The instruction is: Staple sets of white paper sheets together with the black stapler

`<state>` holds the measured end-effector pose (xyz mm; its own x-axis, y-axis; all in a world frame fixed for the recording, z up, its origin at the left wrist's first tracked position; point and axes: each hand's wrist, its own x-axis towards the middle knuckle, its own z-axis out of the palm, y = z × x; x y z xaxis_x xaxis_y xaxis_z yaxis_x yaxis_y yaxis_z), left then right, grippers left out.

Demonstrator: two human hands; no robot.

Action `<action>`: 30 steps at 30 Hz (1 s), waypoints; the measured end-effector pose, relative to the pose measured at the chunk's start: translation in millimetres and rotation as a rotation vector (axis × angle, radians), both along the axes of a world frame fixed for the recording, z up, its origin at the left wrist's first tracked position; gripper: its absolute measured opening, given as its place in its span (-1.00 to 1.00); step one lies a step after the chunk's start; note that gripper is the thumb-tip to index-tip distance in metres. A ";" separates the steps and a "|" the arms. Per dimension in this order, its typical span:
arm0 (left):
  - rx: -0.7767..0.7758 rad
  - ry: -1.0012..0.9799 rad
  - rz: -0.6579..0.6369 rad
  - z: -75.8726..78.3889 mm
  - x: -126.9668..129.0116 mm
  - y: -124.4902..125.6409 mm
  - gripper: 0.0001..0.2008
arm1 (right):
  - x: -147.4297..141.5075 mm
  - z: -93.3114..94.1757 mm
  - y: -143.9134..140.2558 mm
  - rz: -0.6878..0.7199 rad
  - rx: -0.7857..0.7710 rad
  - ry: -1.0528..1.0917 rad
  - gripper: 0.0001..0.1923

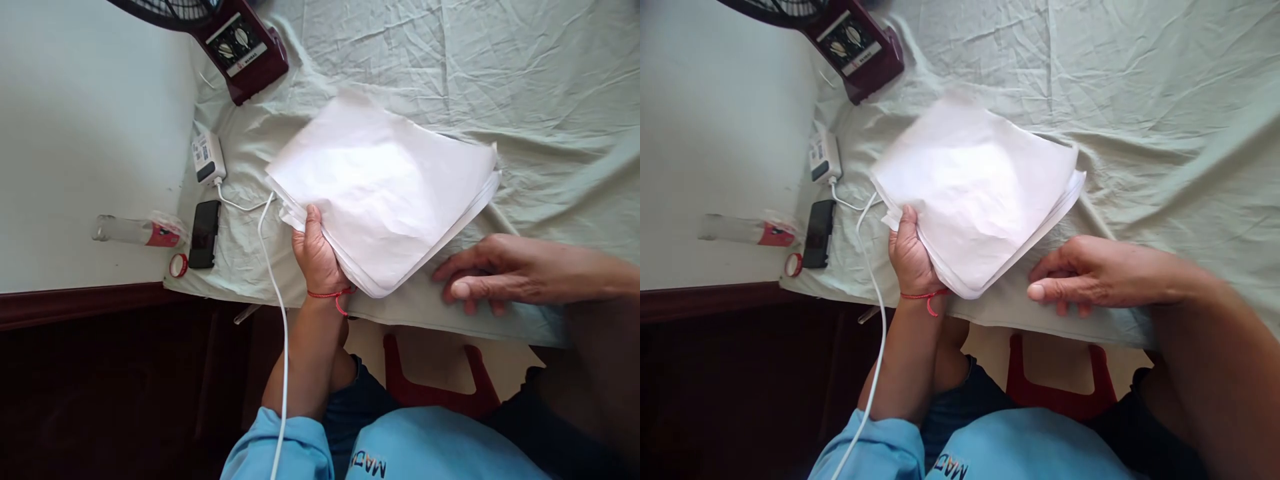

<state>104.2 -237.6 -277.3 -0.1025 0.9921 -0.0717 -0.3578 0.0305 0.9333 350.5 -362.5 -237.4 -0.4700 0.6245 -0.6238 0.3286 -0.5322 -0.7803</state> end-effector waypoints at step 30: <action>0.153 0.162 -0.337 15.3 -27.9 15.5 -0.45 | 34.1 8.4 -14.5 -1.187 0.933 -0.188 -0.49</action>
